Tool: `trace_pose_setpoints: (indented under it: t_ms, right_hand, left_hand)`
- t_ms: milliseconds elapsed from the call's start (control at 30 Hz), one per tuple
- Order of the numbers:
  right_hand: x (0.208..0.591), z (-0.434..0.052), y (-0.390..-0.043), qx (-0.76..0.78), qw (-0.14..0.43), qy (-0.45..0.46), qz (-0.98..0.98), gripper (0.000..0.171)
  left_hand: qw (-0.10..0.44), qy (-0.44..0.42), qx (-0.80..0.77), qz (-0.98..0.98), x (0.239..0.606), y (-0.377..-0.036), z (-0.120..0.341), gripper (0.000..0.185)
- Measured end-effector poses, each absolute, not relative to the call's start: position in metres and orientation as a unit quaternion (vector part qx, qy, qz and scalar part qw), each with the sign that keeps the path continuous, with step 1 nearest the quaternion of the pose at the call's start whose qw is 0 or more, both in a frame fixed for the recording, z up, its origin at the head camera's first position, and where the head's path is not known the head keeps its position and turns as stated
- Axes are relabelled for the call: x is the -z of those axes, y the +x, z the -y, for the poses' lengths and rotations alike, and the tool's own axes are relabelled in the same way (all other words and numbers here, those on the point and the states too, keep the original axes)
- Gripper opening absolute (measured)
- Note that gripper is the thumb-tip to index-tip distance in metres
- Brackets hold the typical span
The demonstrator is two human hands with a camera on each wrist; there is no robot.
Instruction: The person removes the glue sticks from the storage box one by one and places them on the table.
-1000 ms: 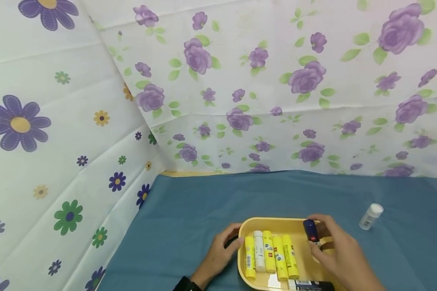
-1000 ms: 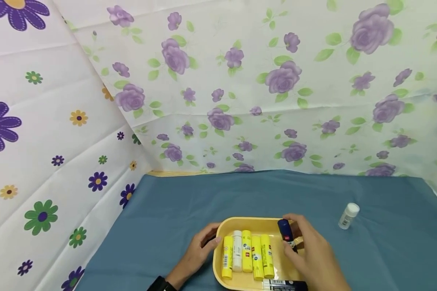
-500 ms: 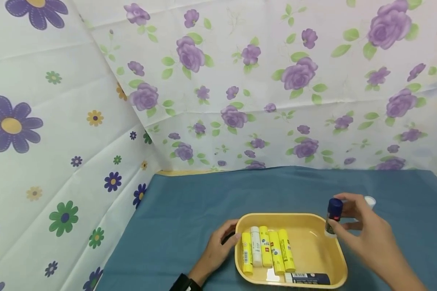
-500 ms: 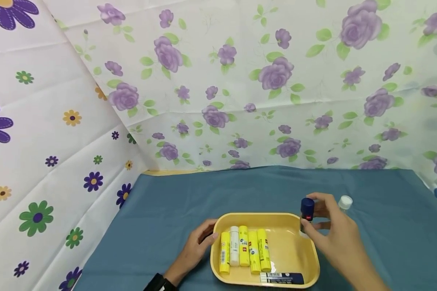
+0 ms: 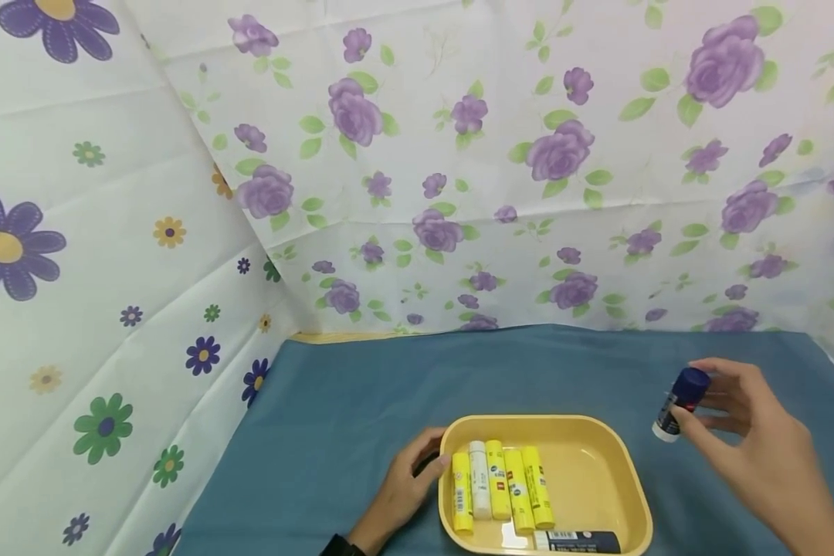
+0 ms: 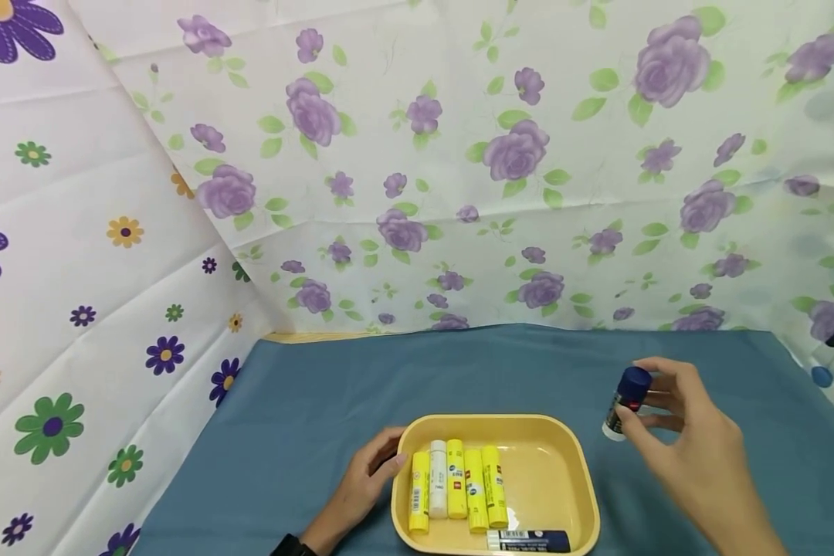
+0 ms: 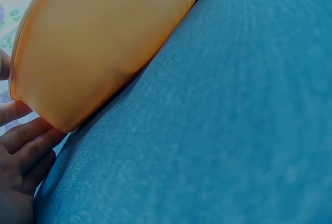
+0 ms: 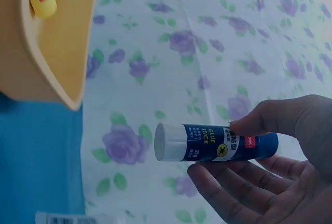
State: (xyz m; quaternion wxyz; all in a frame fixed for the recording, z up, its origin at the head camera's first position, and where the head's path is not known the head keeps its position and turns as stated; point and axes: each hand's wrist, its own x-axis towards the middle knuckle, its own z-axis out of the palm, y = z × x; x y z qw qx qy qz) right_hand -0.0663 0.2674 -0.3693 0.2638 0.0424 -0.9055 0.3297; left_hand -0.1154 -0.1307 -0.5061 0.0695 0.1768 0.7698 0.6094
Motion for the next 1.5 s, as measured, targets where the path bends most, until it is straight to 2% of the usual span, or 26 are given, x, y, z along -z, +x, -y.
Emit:
trace_pose_setpoints:
  t_ms: [200, 433, 667, 833, 1067, 1333, 1500]
  right_hand:
    - [0.368, -0.283, -0.066, -0.328, 0.292, 0.028, 0.898, 0.075]
    - [0.370, -0.307, -0.066, -0.375, 0.368, 0.038, 0.850, 0.079]
    - [0.362, -0.324, -0.073, -0.396, 0.412, 0.023, 0.820, 0.072]
    - [0.367, -0.335, -0.080, -0.397, 0.408, -0.014, 0.822, 0.072]
    - [0.383, -0.346, -0.091, -0.386, 0.413, -0.011, 0.825, 0.069]
    - [0.422, -0.365, -0.107, -0.374, 0.363, -0.040, 0.852, 0.056]
    - [0.436, -0.370, -0.111, -0.350, 0.333, -0.067, 0.873, 0.055]
  left_hand:
    - [0.074, 0.177, -0.611, -0.768, 0.509, -0.113, 0.134, 0.032]
    - [0.075, 0.181, -0.607, -0.770, 0.512, -0.108, 0.134, 0.032]
    - [0.051, 0.178, -0.601, -0.778, 0.511, -0.107, 0.135, 0.031]
    - [0.051, 0.176, -0.599, -0.779, 0.510, -0.108, 0.135, 0.031]
    - [0.051, 0.183, -0.606, -0.772, 0.509, -0.110, 0.132, 0.031]
    - [0.055, 0.190, -0.605, -0.772, 0.508, -0.112, 0.131, 0.031]
    - [0.055, 0.189, -0.601, -0.775, 0.507, -0.114, 0.129, 0.031]
